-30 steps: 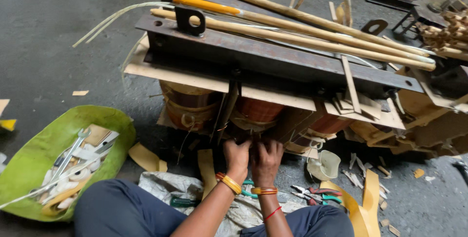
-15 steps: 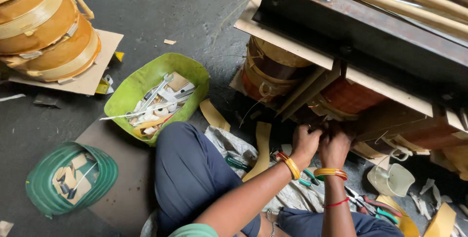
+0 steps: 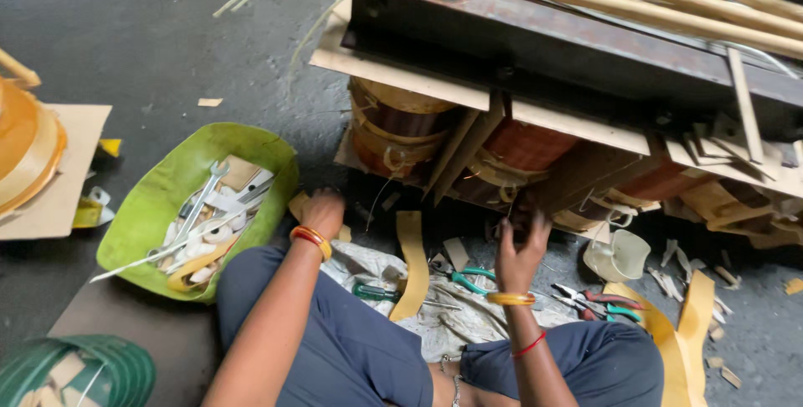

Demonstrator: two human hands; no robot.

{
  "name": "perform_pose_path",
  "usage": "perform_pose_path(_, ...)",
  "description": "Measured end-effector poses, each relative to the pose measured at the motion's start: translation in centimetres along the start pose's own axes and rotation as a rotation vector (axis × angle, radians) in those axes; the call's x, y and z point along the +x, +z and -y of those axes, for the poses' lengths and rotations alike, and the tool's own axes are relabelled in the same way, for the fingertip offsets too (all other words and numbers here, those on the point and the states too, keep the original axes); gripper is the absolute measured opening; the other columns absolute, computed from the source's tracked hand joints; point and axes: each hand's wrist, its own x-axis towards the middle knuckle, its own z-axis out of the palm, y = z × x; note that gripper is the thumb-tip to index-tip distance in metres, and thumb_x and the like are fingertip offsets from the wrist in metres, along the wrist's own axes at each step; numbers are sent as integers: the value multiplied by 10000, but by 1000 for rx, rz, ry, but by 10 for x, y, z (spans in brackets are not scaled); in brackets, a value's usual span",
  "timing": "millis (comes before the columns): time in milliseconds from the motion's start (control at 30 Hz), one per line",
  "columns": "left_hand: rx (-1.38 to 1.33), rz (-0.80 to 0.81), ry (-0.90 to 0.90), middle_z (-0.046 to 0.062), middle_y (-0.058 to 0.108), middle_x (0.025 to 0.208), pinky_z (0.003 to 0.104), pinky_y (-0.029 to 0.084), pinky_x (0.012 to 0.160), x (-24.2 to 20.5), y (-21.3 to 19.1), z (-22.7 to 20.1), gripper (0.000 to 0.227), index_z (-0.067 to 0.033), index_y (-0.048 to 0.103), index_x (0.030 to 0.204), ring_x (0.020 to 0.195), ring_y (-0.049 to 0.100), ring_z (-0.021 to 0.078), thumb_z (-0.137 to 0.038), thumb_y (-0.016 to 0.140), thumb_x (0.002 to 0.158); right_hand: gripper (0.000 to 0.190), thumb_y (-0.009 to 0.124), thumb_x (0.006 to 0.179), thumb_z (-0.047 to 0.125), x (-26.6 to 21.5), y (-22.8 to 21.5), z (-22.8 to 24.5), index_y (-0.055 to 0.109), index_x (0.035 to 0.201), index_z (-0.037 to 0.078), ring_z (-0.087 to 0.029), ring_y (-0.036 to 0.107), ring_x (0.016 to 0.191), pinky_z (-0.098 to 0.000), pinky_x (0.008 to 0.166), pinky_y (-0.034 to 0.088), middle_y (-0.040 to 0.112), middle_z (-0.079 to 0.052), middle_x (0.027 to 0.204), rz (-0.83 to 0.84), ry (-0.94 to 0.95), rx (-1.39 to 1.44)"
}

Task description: The person sits on the floor and assembles electrical components by hand. They wrap thin strips of material around cylindrical copper coils, thread wires through the assembly, and use pliers to cut and adjust wires. The person also uses a wooden stick to push or adjust parts within the assembly.

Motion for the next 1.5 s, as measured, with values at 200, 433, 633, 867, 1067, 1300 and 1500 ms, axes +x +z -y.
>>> perform_pose_path(200, 83, 51, -5, 103, 582, 1318, 542, 523, 865, 2, 58, 9, 265, -177, 751, 1066, 1254, 514, 308, -202, 563, 881, 537, 642, 891, 7, -54, -21, 5, 546, 1416, 68, -204, 651, 1046, -329, 906, 533, 604, -119, 1244, 151, 254, 158)
perform_pose_path(433, 67, -123, 71, 60, 713, 1062, 505, 504, 899, -11, -32, -2, 198, -158, 781, 919, 1125, 601, 285, -190, 594, 865, 427, 625, 897, -7, -77, -64, 1, 651, 1316, 71, -199, 663, 1019, -315, 838, 559, 608, -93, 1278, 254, 281, 57)
perform_pose_path(633, -502, -208, 162, 187, 721, 830, 474, 520, 854, -48, -182, -128, 181, -64, 716, 1044, 827, 690, 346, -79, 696, 864, 456, 743, 843, 63, -51, -94, 32, 652, 1289, 65, -188, 657, 1127, -316, 922, 537, 649, -94, 1279, 405, 111, 99)
perform_pose_path(867, -1202, 338, 495, 148, 768, 1025, 367, 556, 823, -82, -253, -279, 285, -63, 714, 1147, 938, 755, 301, -121, 719, 868, 625, 788, 789, 50, -29, -156, 7, 591, 1380, 104, -138, 672, 1088, -298, 954, 539, 720, -88, 1191, 530, 679, 723)
perform_pose_path(1067, -1006, 651, 576, 186, 752, 911, 387, 554, 807, -76, -208, -360, 373, -27, 723, 1111, 870, 727, 267, -190, 836, 796, 218, 812, 827, 37, -50, -256, -61, 752, 1021, -39, -85, 685, 851, -251, 786, 564, 759, -27, 926, 329, 733, 375)
perform_pose_path(1300, -1388, 982, 283, 114, 789, 922, 294, 605, 651, -73, -141, -438, 298, 19, 706, 1163, 733, 745, 146, -61, 714, 876, 252, 815, 811, 37, -69, -352, -116, 754, 1052, -7, -57, 594, 764, -223, 686, 495, 670, 24, 834, 101, 845, 314)
perform_pose_path(1500, -1439, 825, 349, 143, 780, 908, 233, 586, 637, -88, -107, -494, 262, 77, 713, 1153, 739, 742, 126, -40, 721, 919, 274, 813, 822, 47, -90, -381, -134, 772, 1080, -36, -68, 609, 769, -235, 699, 502, 699, -9, 848, 18, 933, 276)
